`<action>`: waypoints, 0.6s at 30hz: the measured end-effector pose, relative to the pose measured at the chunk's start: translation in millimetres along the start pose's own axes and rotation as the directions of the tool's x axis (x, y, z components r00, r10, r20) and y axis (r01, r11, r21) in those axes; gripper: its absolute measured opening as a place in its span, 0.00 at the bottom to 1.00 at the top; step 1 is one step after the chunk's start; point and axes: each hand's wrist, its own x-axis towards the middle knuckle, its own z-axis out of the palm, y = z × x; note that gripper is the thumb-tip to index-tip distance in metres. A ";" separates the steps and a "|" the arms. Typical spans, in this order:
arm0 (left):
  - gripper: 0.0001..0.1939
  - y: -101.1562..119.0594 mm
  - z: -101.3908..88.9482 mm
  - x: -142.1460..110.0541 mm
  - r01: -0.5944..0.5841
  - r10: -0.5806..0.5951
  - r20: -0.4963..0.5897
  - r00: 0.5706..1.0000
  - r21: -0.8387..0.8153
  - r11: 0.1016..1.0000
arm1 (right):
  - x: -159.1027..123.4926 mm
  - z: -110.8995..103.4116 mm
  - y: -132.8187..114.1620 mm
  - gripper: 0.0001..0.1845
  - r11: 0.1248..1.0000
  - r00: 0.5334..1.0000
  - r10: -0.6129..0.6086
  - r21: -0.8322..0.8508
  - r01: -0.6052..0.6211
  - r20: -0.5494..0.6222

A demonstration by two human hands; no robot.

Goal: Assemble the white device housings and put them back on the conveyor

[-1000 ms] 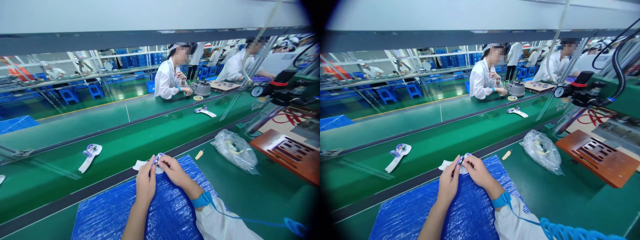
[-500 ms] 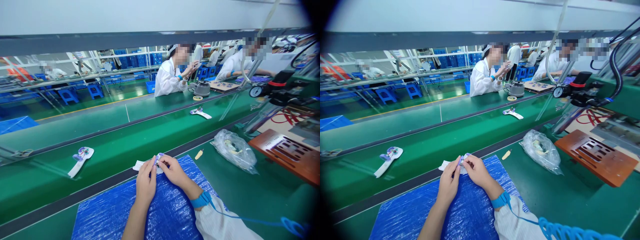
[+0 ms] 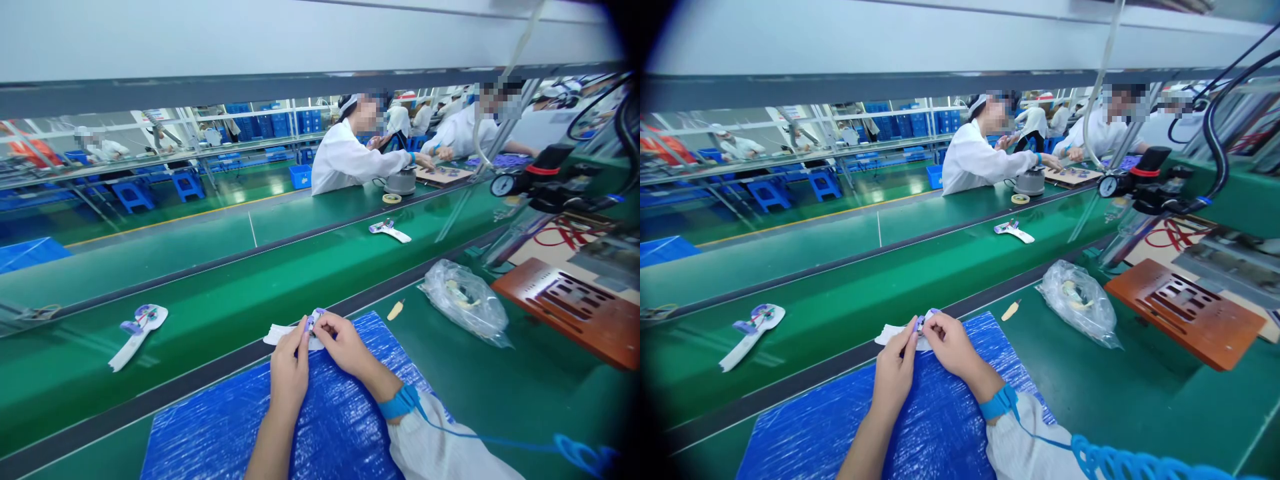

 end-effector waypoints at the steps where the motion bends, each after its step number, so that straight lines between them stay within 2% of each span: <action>1: 0.19 0.1 0.8 -0.2 -0.003 0.003 -0.002 1.000 -0.004 1.000 | 0.0 1.0 -0.5 0.09 1.000 1.000 -0.005 -0.006 0.005 -0.010; 8: 0.19 -1.2 8.2 -0.5 0.009 -0.010 -0.037 0.999 -0.012 1.000 | -0.1 8.1 1.9 0.08 1.000 0.997 0.010 0.027 -0.008 -0.081; 18: 0.21 -5.8 8.2 -1.7 -0.003 0.003 -0.041 0.999 -0.010 1.000 | -0.6 11.7 2.3 0.08 0.998 0.994 0.032 0.055 -0.026 -0.109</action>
